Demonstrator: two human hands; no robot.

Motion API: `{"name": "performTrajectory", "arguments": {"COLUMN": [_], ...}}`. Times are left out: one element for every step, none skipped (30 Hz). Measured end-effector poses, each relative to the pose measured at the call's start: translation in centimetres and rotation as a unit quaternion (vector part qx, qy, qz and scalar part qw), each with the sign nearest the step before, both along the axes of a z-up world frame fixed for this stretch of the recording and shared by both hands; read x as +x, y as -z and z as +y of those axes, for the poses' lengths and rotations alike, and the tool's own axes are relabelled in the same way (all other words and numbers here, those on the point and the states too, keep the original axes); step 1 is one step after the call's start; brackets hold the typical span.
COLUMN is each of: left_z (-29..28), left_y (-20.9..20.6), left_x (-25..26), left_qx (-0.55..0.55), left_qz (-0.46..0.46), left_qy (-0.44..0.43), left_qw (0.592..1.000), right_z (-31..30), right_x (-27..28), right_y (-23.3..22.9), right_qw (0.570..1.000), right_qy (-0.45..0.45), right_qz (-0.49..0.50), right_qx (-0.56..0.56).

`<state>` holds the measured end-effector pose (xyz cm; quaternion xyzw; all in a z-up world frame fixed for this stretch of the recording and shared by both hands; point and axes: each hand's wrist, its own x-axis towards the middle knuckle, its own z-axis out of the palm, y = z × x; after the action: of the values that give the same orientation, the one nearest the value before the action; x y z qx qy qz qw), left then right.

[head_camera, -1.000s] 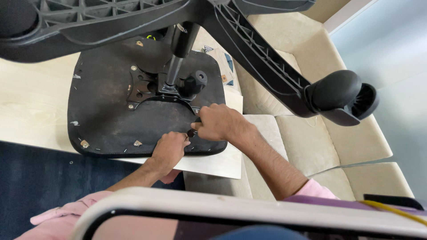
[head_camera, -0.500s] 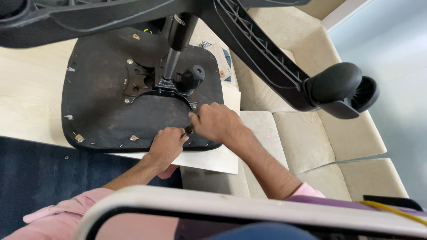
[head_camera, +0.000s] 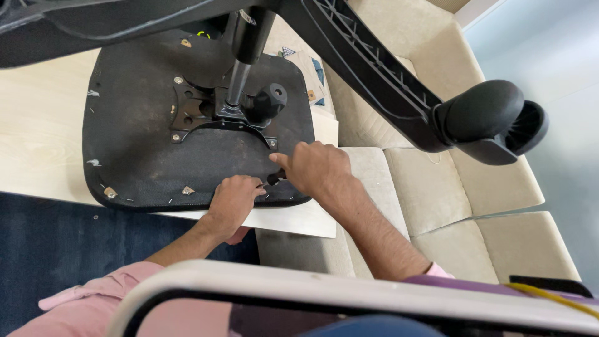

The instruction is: The person uses a screwdriver to tighten screws on the underside of an overturned office chair. The chair is placed on a white surface while the person works on the central mounting plate, repeatedly turning the screwdriver to secure the fasteners.

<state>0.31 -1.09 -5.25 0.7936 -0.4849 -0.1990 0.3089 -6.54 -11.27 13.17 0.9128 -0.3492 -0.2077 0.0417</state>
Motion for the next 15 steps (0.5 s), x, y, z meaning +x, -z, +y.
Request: {"name": "performTrajectory", "arguments": {"left_z": [0.1,0.0,0.1,0.0,-0.1,-0.1,-0.1,-0.2,-0.2,-0.2,-0.2,-0.2,-0.3,-0.1,0.0], "left_y": [0.2,0.3,0.4,0.5,0.6,0.6,0.6,0.5,0.3,0.0,-0.4,-0.8,-1.3,-1.7,-2.1], "left_x": [0.1,0.1,0.2,0.2,0.2,0.2,0.2,0.3,0.4,0.4,0.5,0.6,0.7,0.8,1.0], "left_qx": [-0.014,-0.029,-0.044,-0.055,-0.065,-0.073,-0.050,-0.026,-0.002,0.011,0.024,0.038,0.020,0.004,-0.012], "left_qz": [0.004,0.008,0.013,0.006,-0.001,-0.009,-0.001,0.007,0.014,0.023,0.032,0.040,0.075,0.108,0.141], "left_qy": [-0.004,-0.010,-0.017,-0.019,-0.021,-0.021,-0.017,-0.011,-0.005,-0.007,-0.009,-0.010,-0.014,-0.018,-0.022], "left_qw": [1.000,0.999,0.999,0.998,0.998,0.997,0.999,1.000,1.000,1.000,0.999,0.998,0.997,0.994,0.990], "right_z": [0.0,0.0,0.0,0.0,-0.1,0.0,0.0,0.1,0.2,0.3,0.6,0.8,1.0,1.4,1.7], "right_x": [0.1,0.4,0.6,0.7,0.7,0.6,0.4,0.0,-0.3,-0.5,-0.8,-1.0,-1.2,-1.3,-1.4], "right_y": [0.2,0.3,0.4,0.6,0.7,0.7,0.8,0.9,0.9,0.8,0.8,0.7,0.6,0.5,0.4], "right_qw": [1.000,0.999,0.997,0.997,0.997,0.997,0.997,0.997,0.997,0.993,0.985,0.975,0.968,0.959,0.948], "right_qy": [-0.016,-0.035,-0.053,-0.046,-0.039,-0.029,-0.033,-0.034,-0.036,-0.074,-0.112,-0.150,-0.184,-0.217,-0.251], "right_qz": [-0.016,-0.032,-0.048,-0.053,-0.058,-0.064,-0.060,-0.058,-0.055,-0.092,-0.129,-0.166,-0.169,-0.175,-0.180], "right_qx": [0.004,0.007,0.010,0.015,0.020,0.026,0.029,0.033,0.037,0.027,0.017,0.008,0.029,0.052,0.074]}}
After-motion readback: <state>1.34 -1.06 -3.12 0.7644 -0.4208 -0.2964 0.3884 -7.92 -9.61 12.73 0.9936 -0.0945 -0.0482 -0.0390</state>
